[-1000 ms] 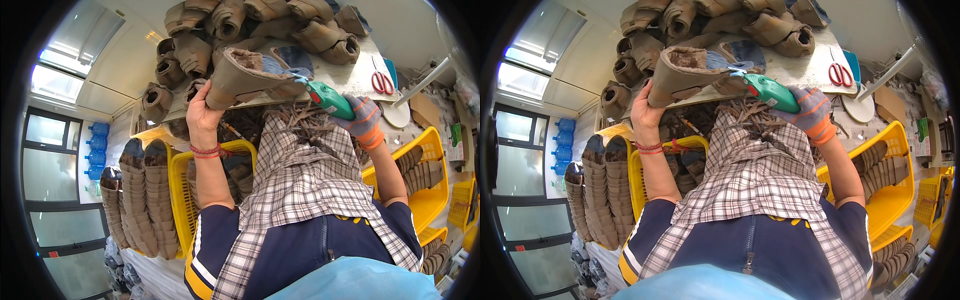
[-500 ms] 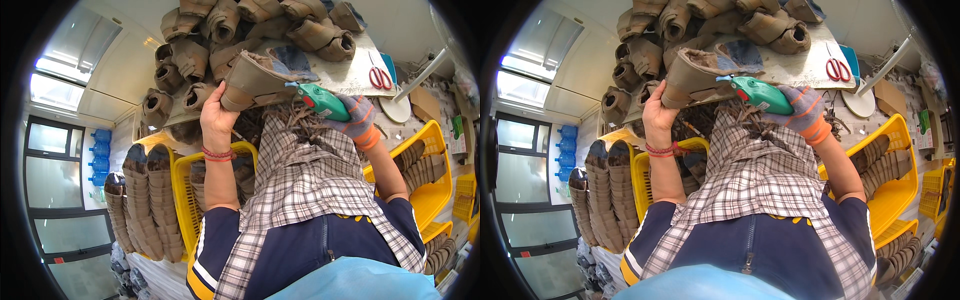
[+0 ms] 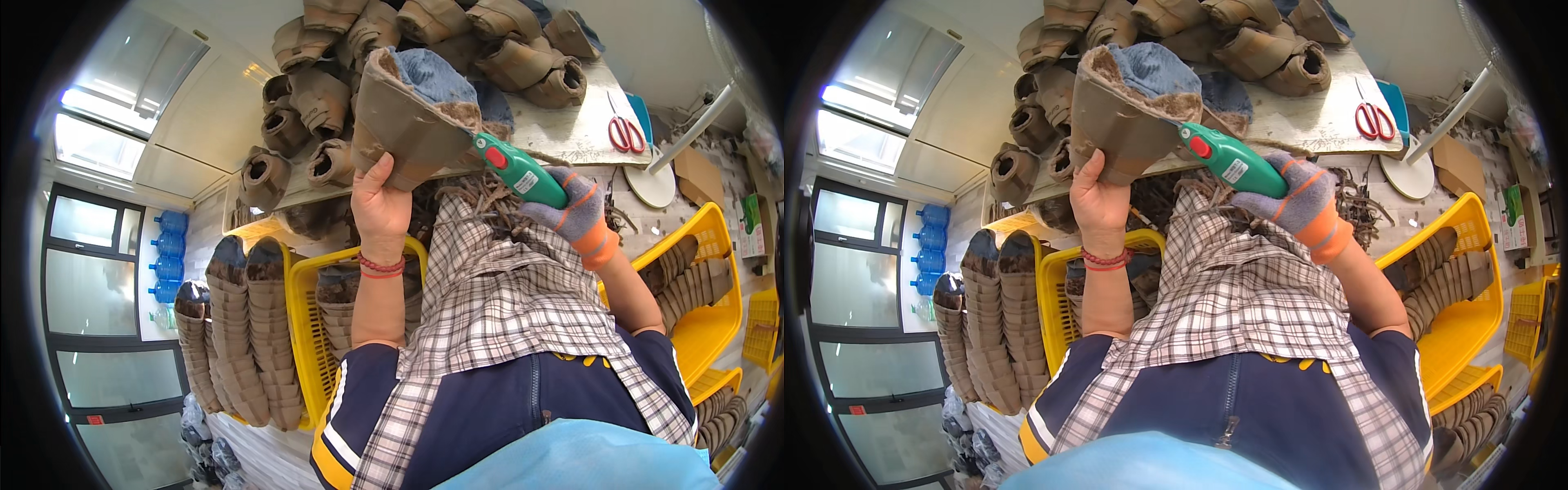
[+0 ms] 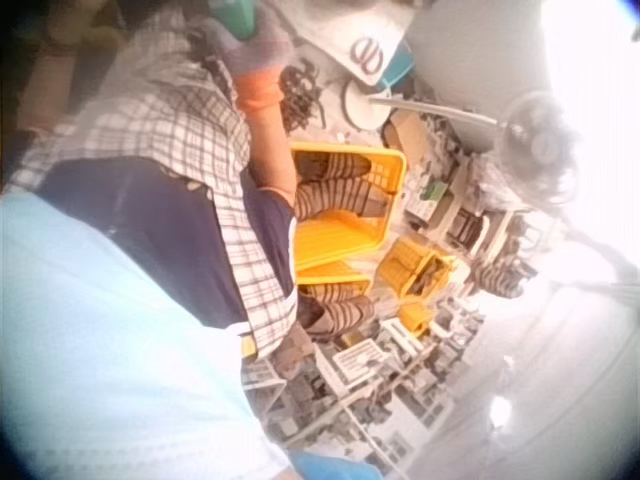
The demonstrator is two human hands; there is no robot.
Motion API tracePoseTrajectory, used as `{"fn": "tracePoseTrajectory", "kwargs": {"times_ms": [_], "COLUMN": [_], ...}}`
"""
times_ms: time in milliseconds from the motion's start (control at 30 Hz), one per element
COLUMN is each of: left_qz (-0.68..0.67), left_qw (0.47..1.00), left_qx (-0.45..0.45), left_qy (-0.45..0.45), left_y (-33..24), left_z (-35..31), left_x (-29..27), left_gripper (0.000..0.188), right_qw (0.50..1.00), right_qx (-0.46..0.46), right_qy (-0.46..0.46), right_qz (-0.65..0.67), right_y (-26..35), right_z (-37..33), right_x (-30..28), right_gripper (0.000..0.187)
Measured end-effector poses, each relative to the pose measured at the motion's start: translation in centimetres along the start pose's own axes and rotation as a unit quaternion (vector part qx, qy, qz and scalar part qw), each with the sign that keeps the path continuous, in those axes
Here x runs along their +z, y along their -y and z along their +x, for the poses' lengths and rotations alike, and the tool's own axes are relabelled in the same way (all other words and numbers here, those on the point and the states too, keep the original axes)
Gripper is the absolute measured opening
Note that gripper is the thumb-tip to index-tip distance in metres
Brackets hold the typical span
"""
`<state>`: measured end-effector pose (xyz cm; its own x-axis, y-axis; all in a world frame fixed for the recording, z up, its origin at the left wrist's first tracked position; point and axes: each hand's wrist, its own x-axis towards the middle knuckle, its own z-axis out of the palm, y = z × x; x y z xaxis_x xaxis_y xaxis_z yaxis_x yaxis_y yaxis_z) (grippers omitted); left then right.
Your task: The person repeatedly picks up beige shoe uppers from a table, uses a green electric rotary cutter to trim the edges, and places the finished pieces into a yellow basket. The process is repeated for multiple items in a continuous workflow.
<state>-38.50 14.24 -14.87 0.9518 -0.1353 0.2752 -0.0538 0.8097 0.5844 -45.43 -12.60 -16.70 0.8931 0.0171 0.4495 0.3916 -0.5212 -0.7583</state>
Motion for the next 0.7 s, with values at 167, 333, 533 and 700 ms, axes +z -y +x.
{"fn": "tracePoseTrajectory", "kwargs": {"times_ms": [167, 333, 533, 700], "left_qz": [0.055, 0.182, 0.48, 0.624], "left_qw": [0.997, 0.979, 0.86, 0.736], "left_qx": [0.013, 0.077, 0.167, 0.25], "left_qy": [0.044, 0.058, 0.039, 0.08], "left_y": [1.0, 2.7, 3.6, 4.0], "left_z": [-0.5, -1.3, -1.6, -1.5], "left_x": [-0.7, 0.0, -1.6, -2.2], "left_gripper": [0.04, 0.033, 0.019, 0.019], "right_qw": [0.995, 0.989, 0.983, 0.979], "right_qx": [0.043, 0.066, 0.097, 0.12], "right_qy": [0.002, -0.014, -0.027, -0.038], "right_qz": [0.09, 0.133, 0.155, 0.16], "right_y": [-0.2, 0.5, 0.9, 0.3], "right_z": [-0.1, 0.3, 0.6, 0.7], "right_x": [0.9, 1.5, 1.7, 2.0], "right_gripper": [0.053, 0.05, 0.048, 0.05]}}
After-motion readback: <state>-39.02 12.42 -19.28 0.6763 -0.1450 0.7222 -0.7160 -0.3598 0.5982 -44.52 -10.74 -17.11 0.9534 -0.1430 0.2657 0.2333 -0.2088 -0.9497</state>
